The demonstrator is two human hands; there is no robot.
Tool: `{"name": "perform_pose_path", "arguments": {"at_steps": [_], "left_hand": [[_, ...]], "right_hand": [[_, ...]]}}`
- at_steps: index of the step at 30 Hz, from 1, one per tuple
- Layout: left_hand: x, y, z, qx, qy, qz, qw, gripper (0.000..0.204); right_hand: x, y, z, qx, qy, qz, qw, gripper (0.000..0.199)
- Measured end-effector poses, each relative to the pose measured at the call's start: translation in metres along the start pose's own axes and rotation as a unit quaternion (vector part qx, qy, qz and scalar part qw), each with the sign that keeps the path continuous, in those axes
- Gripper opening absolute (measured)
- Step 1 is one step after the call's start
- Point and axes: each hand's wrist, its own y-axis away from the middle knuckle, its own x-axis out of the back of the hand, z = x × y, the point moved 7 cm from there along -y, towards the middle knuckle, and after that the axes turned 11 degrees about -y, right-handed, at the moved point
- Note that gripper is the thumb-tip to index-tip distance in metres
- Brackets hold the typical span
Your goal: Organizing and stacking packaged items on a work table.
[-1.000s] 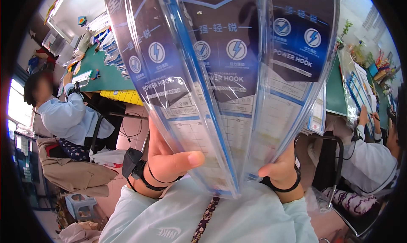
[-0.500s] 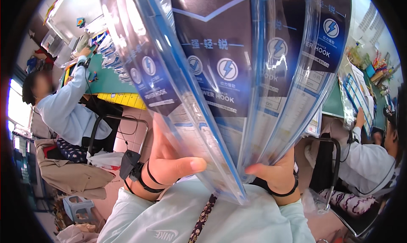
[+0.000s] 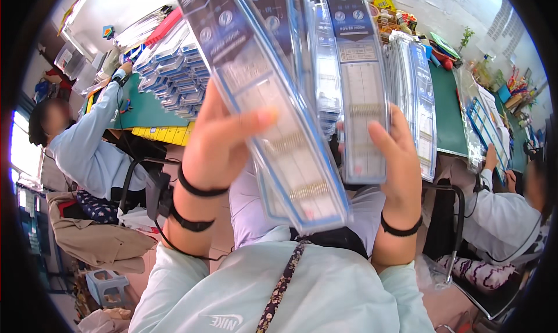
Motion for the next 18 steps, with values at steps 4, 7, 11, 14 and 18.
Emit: {"name": "perform_pose_path", "arguments": {"at_steps": [4,7,11,14,18], "left_hand": [[0.015,-0.042,0.006,-0.017,-0.069,-0.033,0.997,0.046],[0.013,-0.067,-0.001,-0.031,-0.074,-0.066,0.995,0.039],[0.023,-0.099,-0.017,-0.004,-0.066,-0.073,0.995,0.036],[0.019,-0.112,-0.017,0.016,-0.062,-0.098,0.993,0.036],[0.037,-0.140,-0.041,0.064,-0.058,-0.076,0.993,0.025]], "right_hand": [[0.020,-0.044,0.008,0.045,0.048,0.041,0.997,0.047],[0.044,-0.075,0.020,0.064,0.054,0.060,0.995,0.050],[0.066,-0.106,0.033,0.063,0.091,0.074,0.991,0.057],[0.063,-0.110,0.041,0.043,0.113,0.100,0.988,0.062],[0.083,-0.129,0.045,0.068,0.232,0.145,0.959,0.058]]}}
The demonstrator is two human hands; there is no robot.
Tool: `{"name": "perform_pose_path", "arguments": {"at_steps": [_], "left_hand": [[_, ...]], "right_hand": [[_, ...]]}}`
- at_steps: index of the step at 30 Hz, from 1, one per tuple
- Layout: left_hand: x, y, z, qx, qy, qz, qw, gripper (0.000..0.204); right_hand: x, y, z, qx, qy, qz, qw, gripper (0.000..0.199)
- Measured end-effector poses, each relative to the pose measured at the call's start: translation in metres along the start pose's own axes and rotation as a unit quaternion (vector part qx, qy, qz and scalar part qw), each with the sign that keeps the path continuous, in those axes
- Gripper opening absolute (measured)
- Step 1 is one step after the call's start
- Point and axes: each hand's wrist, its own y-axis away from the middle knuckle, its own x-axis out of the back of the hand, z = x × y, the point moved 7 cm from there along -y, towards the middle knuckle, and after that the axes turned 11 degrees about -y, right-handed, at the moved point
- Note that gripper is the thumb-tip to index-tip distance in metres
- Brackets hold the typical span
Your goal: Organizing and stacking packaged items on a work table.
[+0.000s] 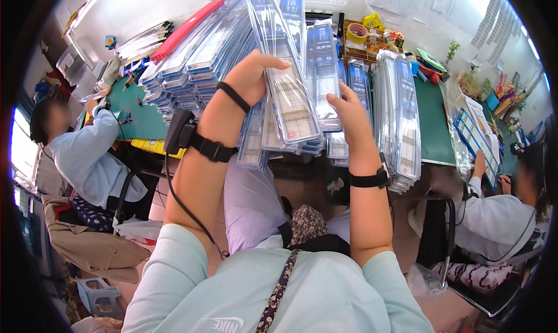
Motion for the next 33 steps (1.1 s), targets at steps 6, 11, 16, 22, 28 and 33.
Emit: {"name": "perform_pose_path", "arguments": {"at_steps": [6,11,16,22,28,33], "left_hand": [[0.001,-0.011,-0.020,0.071,0.029,0.032,0.997,0.016],[-0.001,-0.011,-0.023,0.069,0.057,0.023,0.996,0.019],[-0.028,0.008,-0.009,0.045,0.093,-0.040,0.994,0.023],[-0.050,0.015,0.010,-0.012,0.068,-0.098,0.993,0.027],[-0.023,-0.003,-0.018,0.017,0.025,-0.036,0.999,0.034],[-0.014,0.003,-0.020,0.020,0.048,0.092,0.994,0.079]], "right_hand": [[-0.004,-0.002,-0.007,0.062,0.167,0.013,0.984,0.057],[-0.023,0.019,-0.057,0.135,0.236,0.019,0.962,0.056],[-0.044,0.028,-0.067,0.063,0.051,-0.053,0.995,0.063],[-0.041,0.018,-0.064,0.082,-0.106,-0.072,0.988,0.053],[-0.032,-0.001,-0.051,0.063,-0.083,-0.052,0.993,0.050],[-0.019,-0.007,-0.049,0.050,-0.042,0.002,0.998,0.048]]}}
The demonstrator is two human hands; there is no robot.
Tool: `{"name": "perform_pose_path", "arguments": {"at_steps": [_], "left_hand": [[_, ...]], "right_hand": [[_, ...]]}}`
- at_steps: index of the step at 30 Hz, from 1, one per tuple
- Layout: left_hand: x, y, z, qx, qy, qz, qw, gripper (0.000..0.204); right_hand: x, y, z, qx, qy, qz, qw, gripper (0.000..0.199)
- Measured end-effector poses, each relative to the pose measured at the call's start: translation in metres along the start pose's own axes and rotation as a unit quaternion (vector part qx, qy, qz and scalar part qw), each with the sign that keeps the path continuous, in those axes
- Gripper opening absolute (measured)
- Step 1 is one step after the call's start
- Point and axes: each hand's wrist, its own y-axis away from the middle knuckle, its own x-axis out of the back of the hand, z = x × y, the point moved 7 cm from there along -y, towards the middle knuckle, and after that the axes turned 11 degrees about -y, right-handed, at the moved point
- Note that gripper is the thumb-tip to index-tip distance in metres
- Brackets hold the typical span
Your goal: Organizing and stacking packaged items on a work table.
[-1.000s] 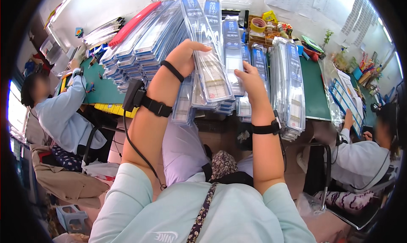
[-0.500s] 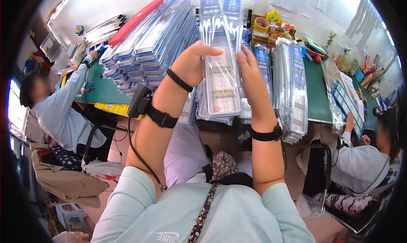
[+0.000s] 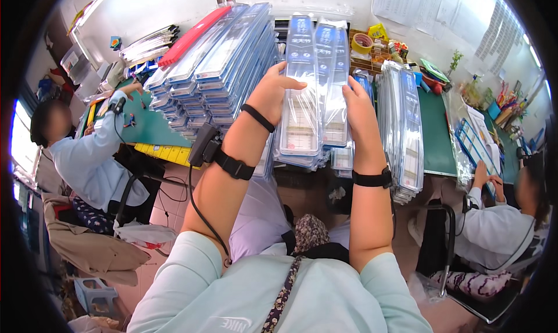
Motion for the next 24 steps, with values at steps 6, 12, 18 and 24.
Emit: {"name": "perform_pose_path", "arguments": {"at_steps": [6,12,18,24], "left_hand": [[0.021,-0.025,-0.011,-0.043,-0.008,0.008,0.999,0.071],[0.015,-0.031,-0.013,-0.016,-0.096,0.038,0.994,0.058],[0.017,-0.046,-0.017,-0.005,-0.206,-0.001,0.979,0.053],[0.025,-0.044,-0.033,0.040,-0.150,-0.041,0.987,0.058]], "right_hand": [[0.007,0.002,-0.012,-0.011,0.112,0.042,0.993,0.047],[0.017,-0.013,-0.002,0.013,0.165,0.019,0.986,0.044],[0.013,-0.022,0.017,-0.021,0.205,-0.001,0.979,0.046],[0.001,-0.024,0.022,-0.026,0.187,-0.036,0.981,0.046]]}}
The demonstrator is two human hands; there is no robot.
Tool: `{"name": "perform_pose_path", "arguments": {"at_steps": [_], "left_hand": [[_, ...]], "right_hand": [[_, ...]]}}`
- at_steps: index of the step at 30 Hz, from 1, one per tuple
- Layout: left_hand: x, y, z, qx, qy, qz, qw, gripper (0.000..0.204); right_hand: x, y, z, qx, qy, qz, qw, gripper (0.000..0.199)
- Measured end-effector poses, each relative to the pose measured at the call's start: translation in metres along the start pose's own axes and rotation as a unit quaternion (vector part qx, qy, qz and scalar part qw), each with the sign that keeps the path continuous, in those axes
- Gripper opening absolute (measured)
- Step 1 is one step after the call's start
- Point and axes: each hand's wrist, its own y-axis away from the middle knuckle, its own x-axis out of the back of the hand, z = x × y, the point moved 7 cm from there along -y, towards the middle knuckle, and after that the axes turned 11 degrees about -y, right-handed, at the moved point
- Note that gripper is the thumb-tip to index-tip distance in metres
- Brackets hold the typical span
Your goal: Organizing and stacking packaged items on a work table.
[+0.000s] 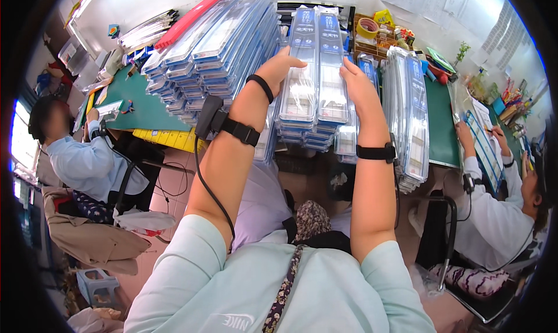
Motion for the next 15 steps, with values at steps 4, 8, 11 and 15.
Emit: {"name": "perform_pose_path", "arguments": {"at_steps": [4,8,11,15], "left_hand": [[-0.008,0.007,0.006,-0.025,-0.023,0.004,0.999,0.062],[-0.016,0.040,0.019,-0.032,-0.037,0.040,0.998,0.068],[0.006,0.043,-0.005,-0.045,-0.051,0.083,0.994,0.070],[-0.011,0.093,0.000,-0.134,-0.118,0.152,0.972,0.072]], "right_hand": [[0.000,-0.011,0.011,0.025,-0.032,-0.014,0.999,0.048],[-0.003,0.001,0.019,0.016,-0.157,-0.028,0.987,0.056],[-0.006,0.039,-0.002,0.033,-0.239,-0.007,0.970,0.055],[0.005,0.076,0.003,0.114,-0.256,0.000,0.960,0.068]]}}
